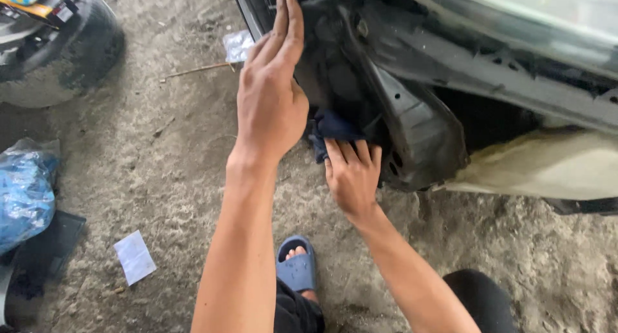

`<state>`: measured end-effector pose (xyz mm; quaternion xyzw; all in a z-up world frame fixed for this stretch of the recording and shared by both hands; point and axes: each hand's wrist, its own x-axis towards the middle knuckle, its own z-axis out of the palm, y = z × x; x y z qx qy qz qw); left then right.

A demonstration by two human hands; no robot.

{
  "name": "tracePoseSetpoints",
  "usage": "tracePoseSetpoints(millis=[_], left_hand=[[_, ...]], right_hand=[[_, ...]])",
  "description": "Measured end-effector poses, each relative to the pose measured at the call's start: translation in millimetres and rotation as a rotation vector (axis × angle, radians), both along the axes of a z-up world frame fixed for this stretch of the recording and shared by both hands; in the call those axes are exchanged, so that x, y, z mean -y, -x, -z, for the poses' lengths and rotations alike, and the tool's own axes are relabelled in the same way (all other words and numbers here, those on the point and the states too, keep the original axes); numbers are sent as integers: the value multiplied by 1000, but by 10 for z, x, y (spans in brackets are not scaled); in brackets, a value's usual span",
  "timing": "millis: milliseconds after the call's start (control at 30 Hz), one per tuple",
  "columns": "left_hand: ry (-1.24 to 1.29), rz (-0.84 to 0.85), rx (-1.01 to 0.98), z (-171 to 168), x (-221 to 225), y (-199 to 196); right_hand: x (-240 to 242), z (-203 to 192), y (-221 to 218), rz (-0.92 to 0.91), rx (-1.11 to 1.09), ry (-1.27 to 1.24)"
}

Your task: The person wipes the front headlight and surrounding areas of a car with a dark cloth. They clean the headlight lens, the inner fender area, and the lower front bumper section.

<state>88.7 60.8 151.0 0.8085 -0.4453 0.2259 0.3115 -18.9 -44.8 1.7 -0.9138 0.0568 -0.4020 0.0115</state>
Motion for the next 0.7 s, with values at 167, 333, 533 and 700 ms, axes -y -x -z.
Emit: tracePoseSetpoints(millis=[167, 333, 533, 700], left_hand=[[8, -8, -97, 35, -3, 59], [-23, -30, -76, 0, -2, 55], [-16, -38, -69, 90, -6, 44], [-16, -47, -35, 107, 3, 31]], right_hand=[[-192, -601, -451, -103, 330, -86], [-60, -264, -400, 61, 252, 4], [-48, 241, 194, -9, 246, -288], [-89, -131, -192, -3, 470, -369]])
